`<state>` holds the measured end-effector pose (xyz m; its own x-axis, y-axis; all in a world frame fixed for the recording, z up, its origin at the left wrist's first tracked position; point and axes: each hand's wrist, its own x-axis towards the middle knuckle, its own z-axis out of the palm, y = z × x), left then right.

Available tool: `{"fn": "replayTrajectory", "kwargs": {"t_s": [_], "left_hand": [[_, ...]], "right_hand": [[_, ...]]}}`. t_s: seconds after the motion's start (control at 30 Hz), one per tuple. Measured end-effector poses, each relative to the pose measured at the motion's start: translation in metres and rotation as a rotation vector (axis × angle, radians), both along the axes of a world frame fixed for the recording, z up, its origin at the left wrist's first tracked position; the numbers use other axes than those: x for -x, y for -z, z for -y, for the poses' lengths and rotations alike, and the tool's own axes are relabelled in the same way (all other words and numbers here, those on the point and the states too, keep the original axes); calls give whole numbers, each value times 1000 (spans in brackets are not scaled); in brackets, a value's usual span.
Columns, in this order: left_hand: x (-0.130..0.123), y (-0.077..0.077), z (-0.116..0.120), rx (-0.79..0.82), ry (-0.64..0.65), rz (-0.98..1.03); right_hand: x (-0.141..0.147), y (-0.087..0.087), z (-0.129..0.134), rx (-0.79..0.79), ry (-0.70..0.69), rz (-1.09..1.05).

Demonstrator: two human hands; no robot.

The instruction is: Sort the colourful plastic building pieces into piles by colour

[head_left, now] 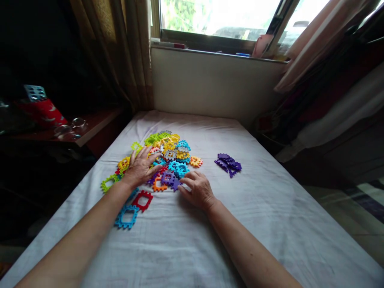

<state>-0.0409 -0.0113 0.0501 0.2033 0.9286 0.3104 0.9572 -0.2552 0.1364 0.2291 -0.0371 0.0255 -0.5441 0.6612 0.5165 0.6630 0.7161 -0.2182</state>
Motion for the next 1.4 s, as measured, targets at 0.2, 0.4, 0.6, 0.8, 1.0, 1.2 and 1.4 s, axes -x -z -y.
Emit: {"fn": "replayTrajectory", "kwargs": {"t_s": [0.2,0.4,0.6,0.8,1.0,1.2,1.4], "left_hand": [[54,18,85,107,113,-80],[58,37,102,184,45,-137],[20,29,45,101,-13,-72],[21,19,21,-47,-55,150],[58,13,18,-420,-149,322],[94,18,24,-545,-255,320],[101,20,27,-491,-411,409]], "right_hand": [[11,-4,6,99,114,152],[14,-1,1,72,163,157],[4,6,-4,-59,69,54],[-14,-2,-11,-131,80,-186],[-60,1,-38,-100,410,-379],[-133,22,-64,-117,897,-338],[-146,30,-65,-108,1065,-360]]}}
